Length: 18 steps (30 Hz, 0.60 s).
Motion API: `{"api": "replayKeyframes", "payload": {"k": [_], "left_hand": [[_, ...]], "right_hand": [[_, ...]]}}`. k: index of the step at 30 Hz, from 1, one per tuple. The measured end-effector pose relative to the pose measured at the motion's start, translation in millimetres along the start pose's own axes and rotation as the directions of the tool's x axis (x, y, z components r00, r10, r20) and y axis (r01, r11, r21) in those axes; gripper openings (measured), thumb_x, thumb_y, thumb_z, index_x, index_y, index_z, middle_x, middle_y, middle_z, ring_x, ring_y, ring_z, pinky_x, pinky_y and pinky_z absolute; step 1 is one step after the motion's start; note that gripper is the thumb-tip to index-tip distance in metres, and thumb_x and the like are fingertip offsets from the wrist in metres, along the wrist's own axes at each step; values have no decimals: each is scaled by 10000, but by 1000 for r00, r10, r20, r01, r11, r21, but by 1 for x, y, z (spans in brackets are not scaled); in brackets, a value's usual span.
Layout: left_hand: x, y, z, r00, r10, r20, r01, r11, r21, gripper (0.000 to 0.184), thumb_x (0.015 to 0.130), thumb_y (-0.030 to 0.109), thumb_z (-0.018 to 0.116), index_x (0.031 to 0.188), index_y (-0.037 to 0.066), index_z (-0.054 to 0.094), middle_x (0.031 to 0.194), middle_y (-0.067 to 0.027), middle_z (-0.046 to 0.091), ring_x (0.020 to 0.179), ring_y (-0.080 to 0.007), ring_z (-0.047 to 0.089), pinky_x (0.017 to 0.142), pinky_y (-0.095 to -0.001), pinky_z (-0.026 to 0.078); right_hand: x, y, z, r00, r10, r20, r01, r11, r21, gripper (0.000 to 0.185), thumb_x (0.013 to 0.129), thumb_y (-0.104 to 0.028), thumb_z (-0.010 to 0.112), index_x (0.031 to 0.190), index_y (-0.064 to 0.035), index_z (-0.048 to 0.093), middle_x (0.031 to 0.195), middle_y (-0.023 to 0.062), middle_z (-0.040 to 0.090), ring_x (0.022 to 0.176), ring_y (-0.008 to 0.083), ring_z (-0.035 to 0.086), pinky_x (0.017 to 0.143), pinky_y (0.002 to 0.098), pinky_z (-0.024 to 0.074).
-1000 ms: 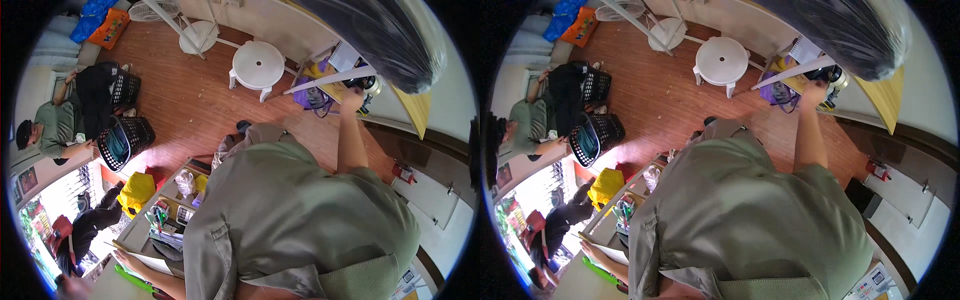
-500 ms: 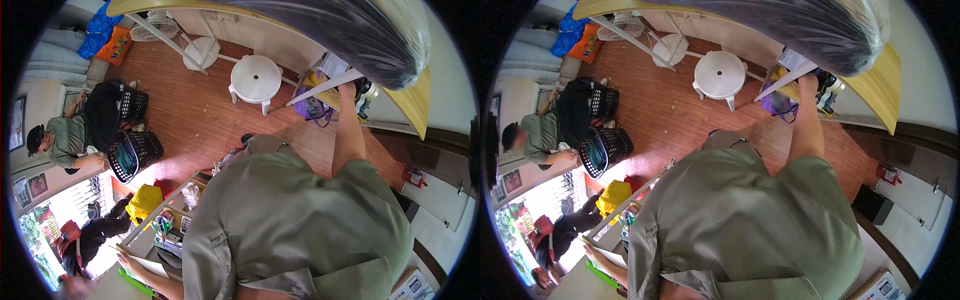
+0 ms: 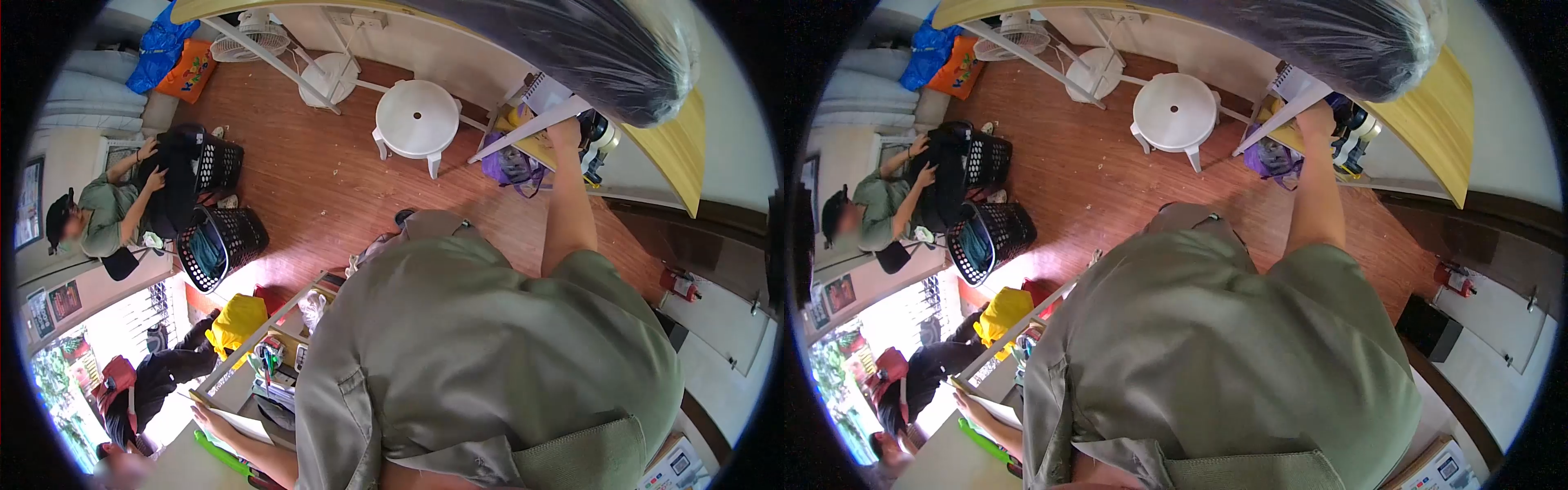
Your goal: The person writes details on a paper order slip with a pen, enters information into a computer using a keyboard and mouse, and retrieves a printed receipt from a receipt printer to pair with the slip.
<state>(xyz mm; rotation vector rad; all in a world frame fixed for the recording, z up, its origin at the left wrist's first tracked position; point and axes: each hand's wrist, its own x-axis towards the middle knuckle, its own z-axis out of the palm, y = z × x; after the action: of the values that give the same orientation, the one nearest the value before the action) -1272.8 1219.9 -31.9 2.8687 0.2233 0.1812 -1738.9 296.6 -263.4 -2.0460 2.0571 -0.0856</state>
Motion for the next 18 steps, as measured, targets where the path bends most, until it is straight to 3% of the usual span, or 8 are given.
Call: {"api": "replayKeyframes", "payload": {"k": [2,4,8,11,13,16,17,18], "left_hand": [[-1,4,-1,1000,-13,-1,13,1000,-8,731,997,561,330,1481,15,376,1545,-214,331,1439,-360,277,1179,-424,214],[-3,5,-2,1000,-28,-2,28,999,-28,734,995,565,331,1480,16,379,1546,-212,332,1440,-358,278,1178,-423,215],[7,-9,-1,1000,-2,-10,3,1000,18,740,990,573,339,1484,22,377,1547,-212,330,1436,-361,286,1178,-421,215],[10,-13,4,1000,-2,-12,2,1000,20,743,991,577,344,1484,22,376,1552,-211,322,1441,-359,281,1175,-425,220],[8,-10,1,999,-41,-18,41,999,31,728,1001,559,350,1481,12,374,1536,-218,348,1429,-371,303,1172,-430,228],[17,-5,9,999,27,-17,-27,1000,15,728,1001,560,349,1481,14,375,1529,-220,358,1426,-371,309,1173,-424,226],[22,-5,12,998,59,-18,-59,998,10,728,1001,561,348,1481,15,376,1526,-222,363,1425,-371,312,1174,-421,225],[28,-13,13,996,83,-24,-83,996,8,728,1000,562,347,1481,17,377,1522,-223,368,1423,-371,315,1174,-418,223]], "right_hand": [[15,22,22,993,-92,69,89,995,45,533,899,-502,475,1251,-131,628,1299,163,612,1154,374,604,980,518,438],[15,23,26,915,-369,161,387,917,-101,490,933,-409,466,1252,-64,606,1288,197,605,1160,379,591,957,456,466],[8,15,6,927,-292,237,289,956,49,453,940,-337,491,1263,-35,591,1298,206,599,1140,374,603,946,446,469],[2,3,-30,862,-395,317,361,918,162,466,904,-317,582,1276,-36,589,1298,203,606,1157,360,597,951,417,470],[1,-1,-40,781,-359,511,178,912,369,501,856,-289,664,1272,-21,589,1320,191,597,1194,336,576,981,376,451],[11,12,-25,820,-406,404,322,910,263,499,848,-288,687,1252,-8,599,1300,193,609,1226,315,559,996,372,438],[33,37,5,837,-442,323,359,889,285,489,861,-308,678,1239,-7,606,1300,195,608,1225,325,556,998,380,435],[34,50,15,811,-565,151,532,820,211,477,876,-322,659,1226,-2,608,1265,228,612,1195,375,561,973,415,450]]}}
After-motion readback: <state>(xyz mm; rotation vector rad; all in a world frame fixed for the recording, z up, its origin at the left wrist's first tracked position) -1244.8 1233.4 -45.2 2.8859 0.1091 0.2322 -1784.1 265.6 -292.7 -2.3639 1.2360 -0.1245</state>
